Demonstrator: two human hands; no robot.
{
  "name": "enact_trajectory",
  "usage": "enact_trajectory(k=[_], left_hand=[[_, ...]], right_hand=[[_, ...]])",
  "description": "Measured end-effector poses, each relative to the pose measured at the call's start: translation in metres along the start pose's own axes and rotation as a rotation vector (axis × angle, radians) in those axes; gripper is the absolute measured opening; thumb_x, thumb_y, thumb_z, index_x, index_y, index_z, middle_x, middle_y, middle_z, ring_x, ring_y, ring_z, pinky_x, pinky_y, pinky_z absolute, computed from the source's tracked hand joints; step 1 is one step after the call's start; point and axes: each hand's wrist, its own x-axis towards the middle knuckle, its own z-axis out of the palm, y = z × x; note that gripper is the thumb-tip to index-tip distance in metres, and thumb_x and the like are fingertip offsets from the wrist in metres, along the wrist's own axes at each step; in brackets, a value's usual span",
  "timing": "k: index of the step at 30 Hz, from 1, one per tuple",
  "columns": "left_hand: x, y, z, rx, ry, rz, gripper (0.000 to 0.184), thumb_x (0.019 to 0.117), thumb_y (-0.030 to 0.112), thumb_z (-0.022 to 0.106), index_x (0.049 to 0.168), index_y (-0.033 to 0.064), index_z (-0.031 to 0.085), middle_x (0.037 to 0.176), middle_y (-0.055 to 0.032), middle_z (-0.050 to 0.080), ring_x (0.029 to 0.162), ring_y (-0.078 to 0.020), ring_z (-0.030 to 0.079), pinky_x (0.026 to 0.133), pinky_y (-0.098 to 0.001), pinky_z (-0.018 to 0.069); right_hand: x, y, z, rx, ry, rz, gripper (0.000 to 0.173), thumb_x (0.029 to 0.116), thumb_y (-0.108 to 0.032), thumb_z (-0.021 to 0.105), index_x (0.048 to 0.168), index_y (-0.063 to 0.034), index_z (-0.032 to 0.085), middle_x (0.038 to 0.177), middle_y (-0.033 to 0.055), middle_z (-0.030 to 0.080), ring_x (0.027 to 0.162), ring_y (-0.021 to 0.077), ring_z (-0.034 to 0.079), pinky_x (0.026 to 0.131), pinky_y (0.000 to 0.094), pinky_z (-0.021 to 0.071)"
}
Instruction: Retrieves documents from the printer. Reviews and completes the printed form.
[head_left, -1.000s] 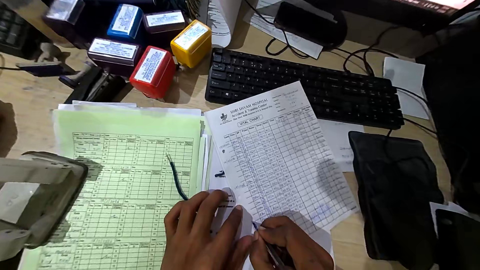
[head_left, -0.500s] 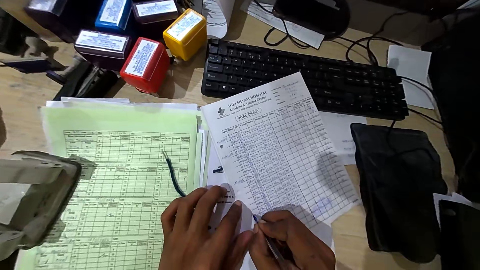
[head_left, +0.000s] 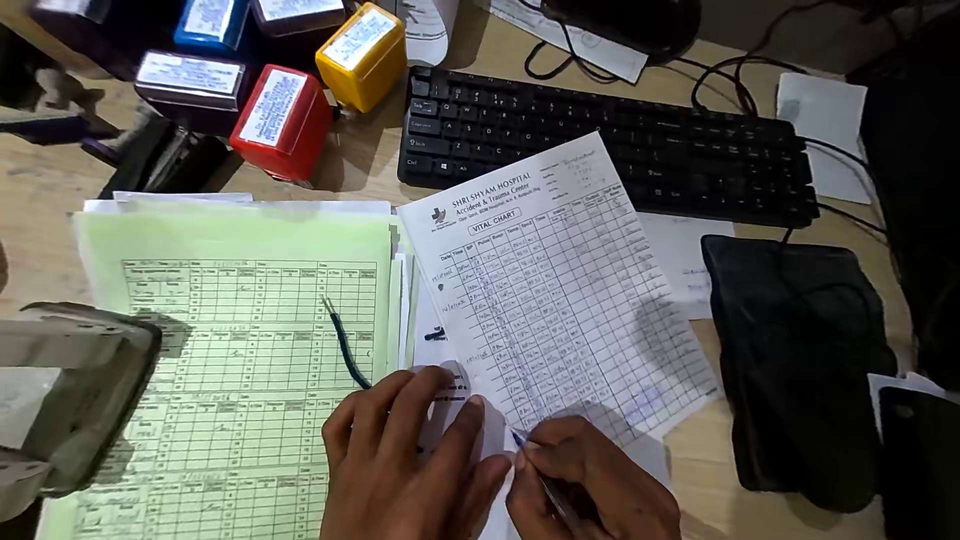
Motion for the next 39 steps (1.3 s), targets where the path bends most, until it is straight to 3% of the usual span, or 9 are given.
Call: enact_trajectory(k=[9, 13, 23, 39], left_hand=[[0.0, 0.0, 0.0, 0.003, -0.007, -0.006, 0.038, 0.0906, 0.06, 0.066, 0.114, 0.031, 0.074, 0.125, -0.0032, 0.065, 0.118, -0.0217, 0.053, 0.098, -0.0452, 0.0327], [0.0, 0.0, 0.0, 0.007, -0.014, -0.007, 0.038, 0.0907, 0.06, 0.066, 0.115, 0.0315, 0.074, 0.126, -0.0035, 0.065, 0.119, -0.0223, 0.053, 0.098, -0.0456, 0.0329], [0.0, 0.0, -0.001, 0.004, -0.019, -0.005, 0.038, 0.0902, 0.059, 0.067, 0.115, 0.0309, 0.074, 0.125, -0.0041, 0.065, 0.119, -0.0231, 0.053, 0.097, -0.0463, 0.033], [0.0, 0.0, -0.001, 0.002, -0.004, -0.001, 0.037, 0.0906, 0.059, 0.067, 0.114, 0.0306, 0.075, 0.125, -0.0044, 0.065, 0.119, -0.0228, 0.053, 0.097, -0.046, 0.0326]], right_hand=[[0.001, -0.006, -0.008, 0.024, -0.034, 0.028, 0.005, 0.0847, -0.002, 0.072, 0.085, -0.0011, 0.067, 0.086, 0.009, 0.068, 0.072, 0.005, 0.063, 0.06, 0.013, 0.0522], [0.0, -0.004, -0.006, 0.005, -0.051, 0.065, 0.007, 0.0837, -0.002, 0.075, 0.088, 0.0009, 0.071, 0.088, 0.0111, 0.069, 0.071, 0.0056, 0.065, 0.057, 0.0144, 0.0535], [-0.002, 0.0, 0.0, -0.033, 0.019, -0.001, 0.006, 0.0801, -0.002, 0.073, 0.078, -0.0014, 0.067, 0.079, 0.0084, 0.068, 0.064, 0.0043, 0.063, 0.053, 0.0127, 0.0512], [-0.001, 0.001, 0.001, -0.053, 0.028, 0.008, 0.006, 0.0813, -0.004, 0.073, 0.078, -0.0028, 0.069, 0.08, 0.0069, 0.069, 0.064, 0.0029, 0.062, 0.052, 0.0121, 0.0496]])
